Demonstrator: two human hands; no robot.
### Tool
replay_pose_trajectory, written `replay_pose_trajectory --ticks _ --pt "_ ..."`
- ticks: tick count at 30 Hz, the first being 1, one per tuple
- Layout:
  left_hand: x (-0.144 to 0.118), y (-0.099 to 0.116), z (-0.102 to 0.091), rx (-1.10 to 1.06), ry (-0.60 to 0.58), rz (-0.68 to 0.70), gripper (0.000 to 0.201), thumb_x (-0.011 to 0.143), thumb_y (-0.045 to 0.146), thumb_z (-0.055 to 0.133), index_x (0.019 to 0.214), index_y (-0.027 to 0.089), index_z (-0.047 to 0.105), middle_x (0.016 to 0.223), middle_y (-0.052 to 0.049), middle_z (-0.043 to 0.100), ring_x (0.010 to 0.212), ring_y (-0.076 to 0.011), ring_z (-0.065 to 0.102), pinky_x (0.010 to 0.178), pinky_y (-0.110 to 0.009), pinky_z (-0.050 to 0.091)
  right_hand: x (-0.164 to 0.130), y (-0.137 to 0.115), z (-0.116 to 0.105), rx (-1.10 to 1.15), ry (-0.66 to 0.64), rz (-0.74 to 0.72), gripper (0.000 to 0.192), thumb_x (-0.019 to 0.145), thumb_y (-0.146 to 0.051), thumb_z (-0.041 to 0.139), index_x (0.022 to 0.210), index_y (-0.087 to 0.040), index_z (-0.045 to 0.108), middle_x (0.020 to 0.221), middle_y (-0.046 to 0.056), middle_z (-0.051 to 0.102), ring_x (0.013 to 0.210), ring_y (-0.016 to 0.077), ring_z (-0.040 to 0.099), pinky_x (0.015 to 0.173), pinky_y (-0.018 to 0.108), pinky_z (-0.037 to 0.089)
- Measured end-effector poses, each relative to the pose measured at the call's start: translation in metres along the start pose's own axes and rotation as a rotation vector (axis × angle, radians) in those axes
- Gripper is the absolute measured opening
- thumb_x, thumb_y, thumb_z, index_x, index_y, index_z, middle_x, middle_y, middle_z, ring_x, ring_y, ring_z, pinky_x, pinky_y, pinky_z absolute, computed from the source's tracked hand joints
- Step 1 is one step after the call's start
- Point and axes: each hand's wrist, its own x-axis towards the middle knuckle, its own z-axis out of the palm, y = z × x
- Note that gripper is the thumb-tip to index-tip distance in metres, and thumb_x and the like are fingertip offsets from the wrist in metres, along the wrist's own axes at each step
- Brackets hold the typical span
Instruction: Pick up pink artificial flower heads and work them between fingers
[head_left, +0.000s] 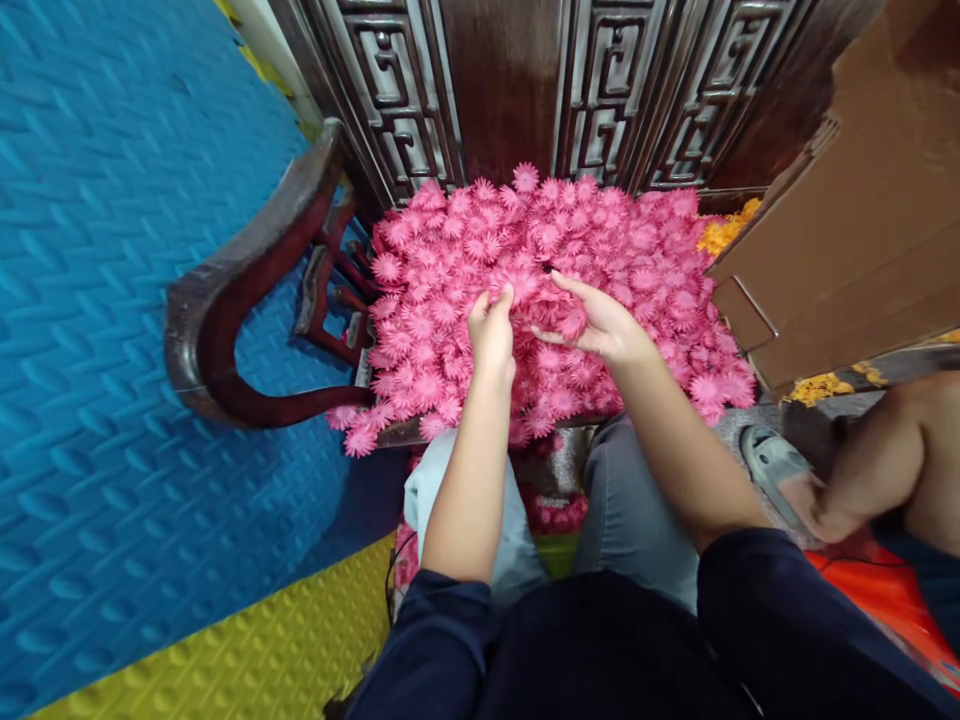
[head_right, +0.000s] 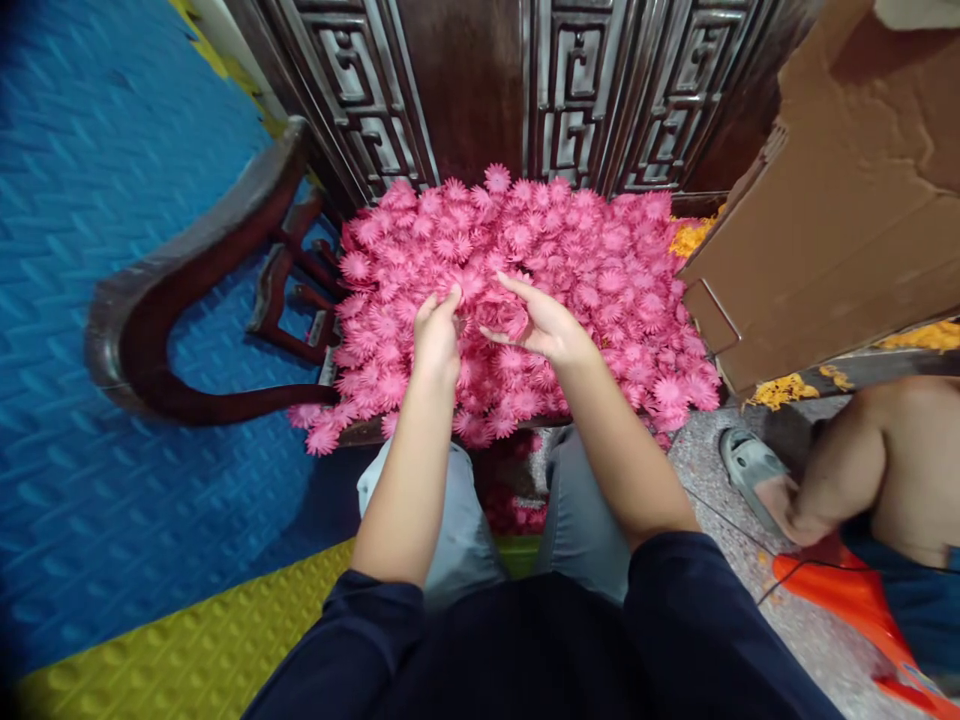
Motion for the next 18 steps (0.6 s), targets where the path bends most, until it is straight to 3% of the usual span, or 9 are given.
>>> replay_pose_trajectory --ticks 4,10,14,18 --pt "0.005 0.001 -0.002 0.038 0.064 0.041 0.027 0.076 0.041 0.068 0.075 0.018 0.053 0.067 0.002 0.053 0.069 -0.0099 0.055 0.070 -0.022 0.045 0.001 -0.002 0.000 0.039 0.060 -0.032 0.009 0.088 -0.018 0.051 0.084 -0.021 0.058 0.072 -0.005 0.069 0.068 0.0095 0.064 0.083 0.038 0.058" --pt "0.004 0.005 0.001 0.002 0.092 -0.007 0.022 0.084 0.039 0.059 0.091 0.018 0.059 0.095 -0.004 0.066 0.091 -0.0133 0.063 0.083 -0.025 0.049 0.001 -0.005 -0.002 0.064 0.067 -0.007 0.010 0.088 -0.023 0.048 0.088 -0.022 0.058 0.079 -0.003 0.069 0.078 0.0113 0.064 0.085 0.040 0.057" --pt "0.009 0.008 -0.001 0.017 0.174 -0.091 0.032 0.088 0.044 0.052 0.108 0.020 0.057 0.104 -0.006 0.065 0.088 -0.0125 0.064 0.074 -0.022 0.050 0.008 -0.004 -0.007 0.067 0.013 0.016 0.012 0.088 -0.027 0.046 0.089 -0.022 0.057 0.085 -0.001 0.069 0.086 0.0140 0.064 0.085 0.041 0.056" --pt "0.015 0.015 -0.006 -0.012 0.255 -0.108 0.030 0.091 0.038 0.046 0.116 0.024 0.054 0.111 -0.006 0.063 0.089 -0.0114 0.065 0.070 -0.019 0.050 0.013 -0.004 -0.012 0.089 -0.028 -0.016 0.011 0.084 -0.031 0.050 0.091 -0.023 0.056 0.089 0.001 0.069 0.093 0.0176 0.063 0.087 0.047 0.054"
